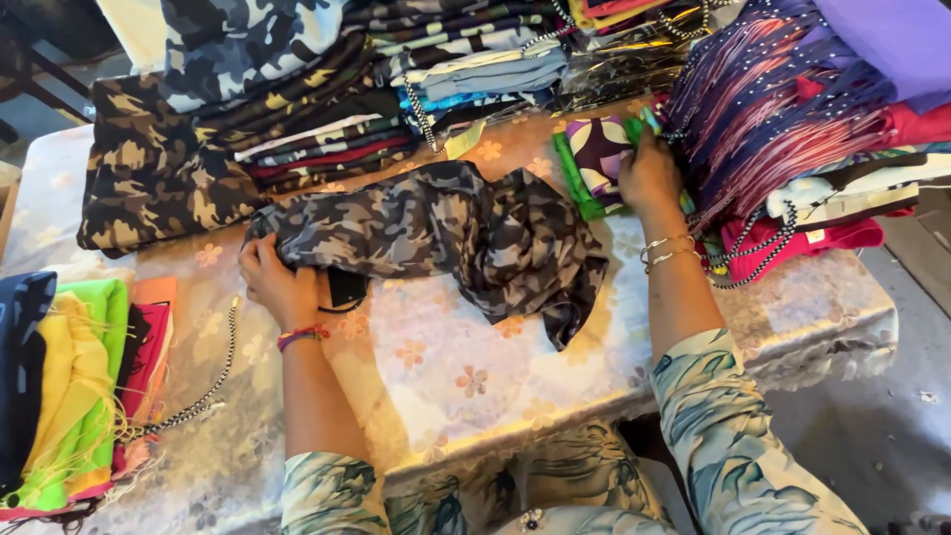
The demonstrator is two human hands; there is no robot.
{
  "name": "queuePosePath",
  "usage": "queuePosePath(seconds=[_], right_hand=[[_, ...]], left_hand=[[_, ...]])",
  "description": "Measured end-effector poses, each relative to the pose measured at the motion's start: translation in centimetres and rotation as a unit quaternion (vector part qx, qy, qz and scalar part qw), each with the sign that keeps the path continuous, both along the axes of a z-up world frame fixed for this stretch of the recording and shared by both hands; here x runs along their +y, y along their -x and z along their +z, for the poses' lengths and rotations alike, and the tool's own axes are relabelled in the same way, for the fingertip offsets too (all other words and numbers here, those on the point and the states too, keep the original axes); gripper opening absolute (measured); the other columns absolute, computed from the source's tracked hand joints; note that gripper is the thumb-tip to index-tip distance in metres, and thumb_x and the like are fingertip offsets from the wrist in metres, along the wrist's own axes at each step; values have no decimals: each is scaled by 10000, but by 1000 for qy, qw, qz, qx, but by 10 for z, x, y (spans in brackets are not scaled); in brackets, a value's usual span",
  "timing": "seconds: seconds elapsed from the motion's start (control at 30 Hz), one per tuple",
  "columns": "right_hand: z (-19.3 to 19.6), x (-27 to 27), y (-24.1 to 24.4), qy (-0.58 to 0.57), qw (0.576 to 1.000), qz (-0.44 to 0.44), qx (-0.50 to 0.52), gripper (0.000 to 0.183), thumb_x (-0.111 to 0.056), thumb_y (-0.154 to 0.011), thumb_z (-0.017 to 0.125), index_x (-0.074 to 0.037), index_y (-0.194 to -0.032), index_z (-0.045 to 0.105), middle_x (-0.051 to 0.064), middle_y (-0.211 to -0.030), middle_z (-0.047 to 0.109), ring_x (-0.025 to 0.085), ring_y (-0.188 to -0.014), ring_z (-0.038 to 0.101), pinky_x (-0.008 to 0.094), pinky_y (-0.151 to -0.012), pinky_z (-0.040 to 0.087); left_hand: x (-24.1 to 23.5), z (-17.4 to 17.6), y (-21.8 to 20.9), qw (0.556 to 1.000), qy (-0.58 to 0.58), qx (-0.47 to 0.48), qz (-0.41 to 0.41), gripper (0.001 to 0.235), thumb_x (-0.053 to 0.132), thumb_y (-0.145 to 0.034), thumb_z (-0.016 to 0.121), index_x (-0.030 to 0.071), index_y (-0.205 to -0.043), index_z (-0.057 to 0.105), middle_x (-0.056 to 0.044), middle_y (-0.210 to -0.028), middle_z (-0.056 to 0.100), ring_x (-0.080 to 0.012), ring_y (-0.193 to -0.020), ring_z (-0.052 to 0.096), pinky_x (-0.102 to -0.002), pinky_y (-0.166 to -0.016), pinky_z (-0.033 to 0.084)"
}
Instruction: The person folds a green patterned cloth, a purple patterned cloth, and a black patterned cloth on a table. Each item is smoothed, folded into a compact rectangle, and placed aside.
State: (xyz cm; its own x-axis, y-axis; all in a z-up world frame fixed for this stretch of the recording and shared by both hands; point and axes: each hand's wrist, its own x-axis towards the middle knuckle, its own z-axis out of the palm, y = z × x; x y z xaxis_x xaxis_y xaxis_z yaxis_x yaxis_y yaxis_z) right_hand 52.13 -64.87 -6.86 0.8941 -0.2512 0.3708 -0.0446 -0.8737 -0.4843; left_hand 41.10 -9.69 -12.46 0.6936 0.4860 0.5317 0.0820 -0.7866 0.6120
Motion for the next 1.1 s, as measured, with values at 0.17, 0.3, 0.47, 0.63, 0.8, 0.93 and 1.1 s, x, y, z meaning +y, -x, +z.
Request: queuePosePath(seconds=[0.17, 0.3, 0.47, 0.63, 0.8, 0.93, 1.1], right_hand=[[33, 10, 21, -38, 986, -40, 159, 594, -371, -889, 685, -122, -1415, 563, 227, -1261, 662, 441, -1149, 644, 514, -967, 516], [-5, -4, 0, 17, 980, -36, 196, 484, -420, -947, 696, -87, -1298, 696, 213, -1301, 685, 423, -1187, 660, 496, -1016, 525], [2, 1, 5, 44, 995, -27, 85, 722, -457, -754, 875, -49, -1288, 613, 260, -1136, 661, 449, -1000, 642, 509, -822, 515], [-16, -22, -8, -44, 988, 39, 142, 761, -472, -731, 897, -80, -1329, 637, 196, -1201, 727, 367, -1087, 706, 437, -955, 544], [-7, -10, 5, -12, 995, 61, 79, 918, -416, -709, 919, -144, -1468, 481, 210, -1196, 693, 409, -1068, 664, 462, -883, 523], [7, 12, 23, 53, 996, 64, 45, 742, -256, -767, 849, -167, -1428, 526, 174, -1078, 719, 394, -1013, 681, 512, -933, 499], [54, 69, 64, 176, 959, 142, -172, 468, -121, -758, 791, -156, -1196, 632, 74, -1015, 733, 339, -961, 697, 529, -906, 472]], left_hand=[[-5, 2, 1, 1000, 4, 5, 7, 591, 110, -734, 731, 106, -1310, 602, -94, -1404, 485, -356, -1357, 432, -610, -1091, 319], [-8, 4, 0, 1000, 1, 9, 14, 592, 89, -731, 721, 111, -1311, 605, -95, -1407, 486, -356, -1358, 430, -613, -1082, 317], [-10, 6, 0, 1000, -1, 18, 21, 613, 89, -697, 724, 114, -1299, 610, -91, -1392, 491, -357, -1341, 431, -606, -1079, 322], [-10, 5, -5, 999, -1, 16, 31, 632, 94, -684, 725, 124, -1306, 612, -88, -1386, 490, -353, -1339, 432, -599, -1080, 325], [-11, 7, -4, 999, 6, 28, 36, 645, 99, -684, 722, 135, -1318, 612, -86, -1389, 485, -350, -1346, 430, -603, -1083, 317], [-9, 4, -6, 999, 7, 33, 37, 643, 111, -691, 729, 141, -1323, 613, -78, -1389, 486, -343, -1344, 435, -606, -1097, 310], [-10, 7, -7, 999, 5, 30, 40, 632, 109, -698, 736, 144, -1318, 618, -70, -1390, 490, -339, -1346, 435, -606, -1103, 303]])
